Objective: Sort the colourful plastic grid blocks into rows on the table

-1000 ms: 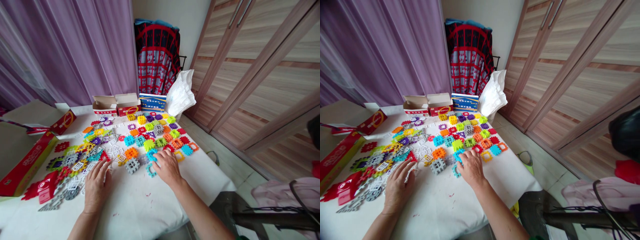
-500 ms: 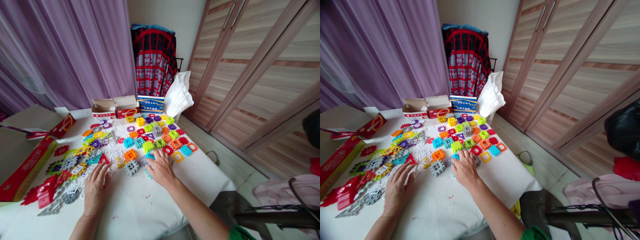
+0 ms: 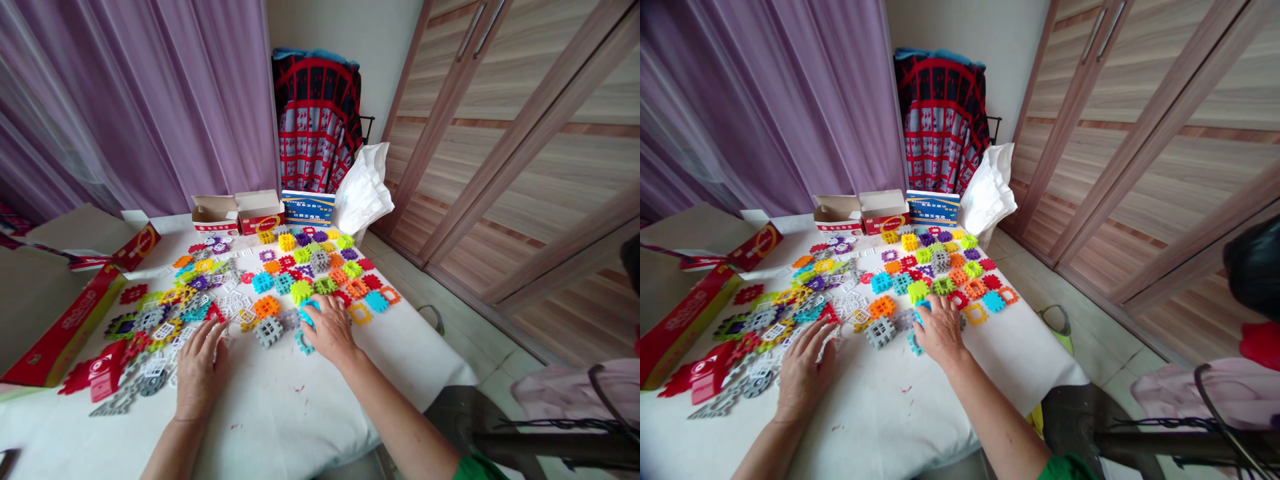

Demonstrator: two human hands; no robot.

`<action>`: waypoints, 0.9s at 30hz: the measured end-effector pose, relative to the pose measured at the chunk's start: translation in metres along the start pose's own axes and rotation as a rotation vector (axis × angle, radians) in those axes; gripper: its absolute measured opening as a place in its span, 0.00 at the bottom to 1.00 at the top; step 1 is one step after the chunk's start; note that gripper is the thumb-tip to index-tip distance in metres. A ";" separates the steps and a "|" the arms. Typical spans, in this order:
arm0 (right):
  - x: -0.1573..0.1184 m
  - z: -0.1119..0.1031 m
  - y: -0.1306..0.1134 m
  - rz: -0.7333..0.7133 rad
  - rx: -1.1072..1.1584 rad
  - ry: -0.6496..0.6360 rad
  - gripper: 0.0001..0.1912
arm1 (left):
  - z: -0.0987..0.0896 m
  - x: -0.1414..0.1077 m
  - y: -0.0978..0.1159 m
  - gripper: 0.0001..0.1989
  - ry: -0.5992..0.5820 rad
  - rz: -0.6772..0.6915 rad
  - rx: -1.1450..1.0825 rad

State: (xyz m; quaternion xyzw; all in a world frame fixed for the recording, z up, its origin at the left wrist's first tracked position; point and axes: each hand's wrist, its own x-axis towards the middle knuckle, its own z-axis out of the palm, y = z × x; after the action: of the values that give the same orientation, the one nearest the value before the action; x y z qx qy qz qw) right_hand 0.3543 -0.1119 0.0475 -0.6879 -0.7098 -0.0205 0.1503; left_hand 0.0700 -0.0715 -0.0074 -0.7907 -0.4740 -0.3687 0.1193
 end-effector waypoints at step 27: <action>0.019 -0.001 -0.010 0.281 -0.139 -0.111 0.20 | 0.008 -0.003 -0.003 0.16 0.003 -0.020 0.012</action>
State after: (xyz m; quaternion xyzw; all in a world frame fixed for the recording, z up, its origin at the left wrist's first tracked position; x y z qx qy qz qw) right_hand 0.3448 -0.0944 0.0549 -0.7893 -0.6105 -0.0100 0.0642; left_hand 0.0704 -0.0670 -0.0155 -0.7847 -0.4838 -0.3683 0.1209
